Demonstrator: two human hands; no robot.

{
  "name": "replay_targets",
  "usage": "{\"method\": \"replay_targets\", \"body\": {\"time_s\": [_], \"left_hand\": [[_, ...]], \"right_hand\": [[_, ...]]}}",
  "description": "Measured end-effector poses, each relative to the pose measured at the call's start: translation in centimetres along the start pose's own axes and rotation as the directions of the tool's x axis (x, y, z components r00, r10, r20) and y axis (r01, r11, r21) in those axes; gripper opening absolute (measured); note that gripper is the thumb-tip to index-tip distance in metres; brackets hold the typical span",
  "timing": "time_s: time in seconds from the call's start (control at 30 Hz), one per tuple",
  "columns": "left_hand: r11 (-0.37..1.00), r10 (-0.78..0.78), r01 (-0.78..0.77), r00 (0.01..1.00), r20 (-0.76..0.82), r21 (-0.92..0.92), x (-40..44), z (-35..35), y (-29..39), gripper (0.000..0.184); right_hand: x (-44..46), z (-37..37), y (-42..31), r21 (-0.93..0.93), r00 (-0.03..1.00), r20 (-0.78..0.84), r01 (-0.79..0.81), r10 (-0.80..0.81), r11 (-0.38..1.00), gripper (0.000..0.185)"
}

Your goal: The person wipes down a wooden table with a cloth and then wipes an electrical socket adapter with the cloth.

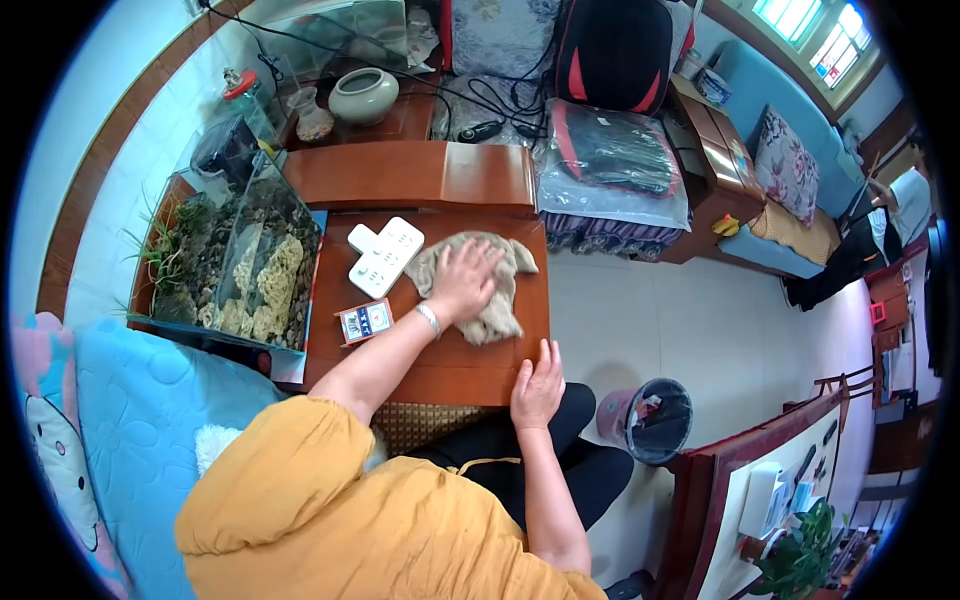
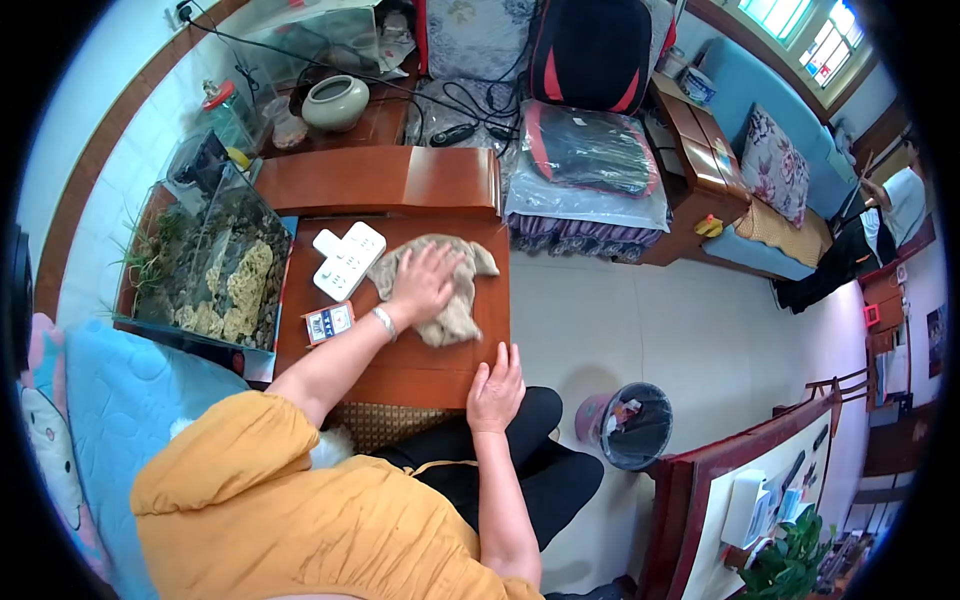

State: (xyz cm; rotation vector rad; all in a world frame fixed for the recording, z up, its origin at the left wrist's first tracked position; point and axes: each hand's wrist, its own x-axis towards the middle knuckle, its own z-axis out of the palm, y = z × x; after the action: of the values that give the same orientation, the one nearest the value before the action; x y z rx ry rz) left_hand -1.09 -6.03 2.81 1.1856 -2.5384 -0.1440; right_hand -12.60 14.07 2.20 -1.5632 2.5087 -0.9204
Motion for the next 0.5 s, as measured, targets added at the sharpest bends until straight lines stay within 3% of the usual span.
{"method": "replay_targets", "body": {"time_s": [0.07, 0.17, 0.33, 0.4, 0.5], "left_hand": [[1.0, -0.021, 0.022, 0.999, -0.039, 0.019, 2.5, 0.1, -0.9, 0.053], [0.993, -0.114, 0.115, 0.989, -0.098, -0.001, 4.3, 0.6, -1.0, 0.054], [0.994, -0.104, 0.109, 0.985, -0.141, 0.029, 4.1, 0.9, -0.8, 0.054], [0.996, -0.069, 0.075, 0.989, -0.131, 0.041, 3.6, 0.7, -0.8, 0.057], [0.997, -0.077, 0.076, 0.996, 0.053, 0.029, 0.1, -0.2, 0.5, 0.06]], "right_hand": [[0.2, 0.1, -0.5, -0.119, 0.999, 0.007, 0.038, -0.037, 0.992, 0.05], [0.0, -0.4, -0.9, -0.153, 0.998, 0.026, 0.065, -0.062, 0.986, 0.049], [0.1, 0.0, -0.5, -0.146, 0.996, 0.013, 0.086, -0.085, 0.986, 0.047], [0.3, 0.3, -0.6, -0.163, 0.998, 0.017, 0.063, -0.061, 0.985, 0.047], [0.3, 0.6, -0.2, -0.145, 0.997, -0.012, 0.076, -0.079, 0.986, 0.048]]}}
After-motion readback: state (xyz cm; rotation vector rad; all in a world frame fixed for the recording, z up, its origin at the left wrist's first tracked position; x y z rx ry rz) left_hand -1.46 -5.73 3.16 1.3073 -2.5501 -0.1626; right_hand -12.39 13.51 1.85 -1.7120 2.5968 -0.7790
